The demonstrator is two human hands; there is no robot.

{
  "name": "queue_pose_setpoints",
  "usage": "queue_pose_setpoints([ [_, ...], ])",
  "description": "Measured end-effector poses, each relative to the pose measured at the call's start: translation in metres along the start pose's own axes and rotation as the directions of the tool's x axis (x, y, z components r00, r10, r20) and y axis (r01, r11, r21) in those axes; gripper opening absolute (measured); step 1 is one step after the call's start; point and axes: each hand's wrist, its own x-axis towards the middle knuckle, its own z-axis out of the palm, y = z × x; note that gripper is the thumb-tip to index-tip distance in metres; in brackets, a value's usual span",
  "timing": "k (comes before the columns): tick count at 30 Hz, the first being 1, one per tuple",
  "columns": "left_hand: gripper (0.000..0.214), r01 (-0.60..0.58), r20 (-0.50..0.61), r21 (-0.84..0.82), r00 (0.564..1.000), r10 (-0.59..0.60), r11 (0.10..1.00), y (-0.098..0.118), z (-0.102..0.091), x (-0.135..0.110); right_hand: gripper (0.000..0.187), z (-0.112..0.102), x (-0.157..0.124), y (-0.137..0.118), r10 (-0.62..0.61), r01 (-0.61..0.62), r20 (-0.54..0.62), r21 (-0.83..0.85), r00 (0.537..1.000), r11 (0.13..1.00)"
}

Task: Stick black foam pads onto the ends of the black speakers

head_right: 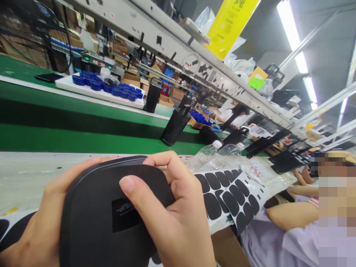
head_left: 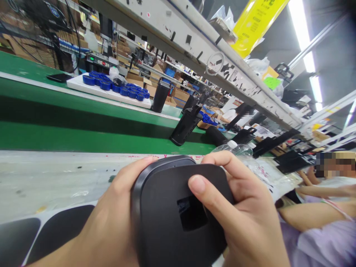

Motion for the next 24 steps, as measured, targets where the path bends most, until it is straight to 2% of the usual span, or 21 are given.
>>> queue_pose_setpoints([
  [4,0.103,-0.107,-0.071,-0.003,0.992,0.106,0.994,0.0,0.0,0.003,0.018,0.0,0.0,-0.001,-0.043,0.043,0.009,-0.008,0.999,0.999],
  [11,0.095,-0.027,-0.017,-0.053,1.0,0.026,0.998,0.005,-0.003,0.01,0.016,-0.001,0.001,-0.002,-0.103,0.104,0.016,-0.064,0.995,0.993],
  [19,0.104,-0.038,-0.021,-0.037,0.999,0.037,0.999,0.005,-0.003,0.008,0.015,0.0,0.003,-0.002,-0.173,0.175,0.032,-0.107,0.984,0.979],
  [24,0.113,0.062,0.032,-0.047,0.998,-0.061,0.997,0.003,-0.002,0.005,0.014,0.001,0.001,-0.004,-0.2,0.202,0.029,-0.146,0.979,0.968],
])
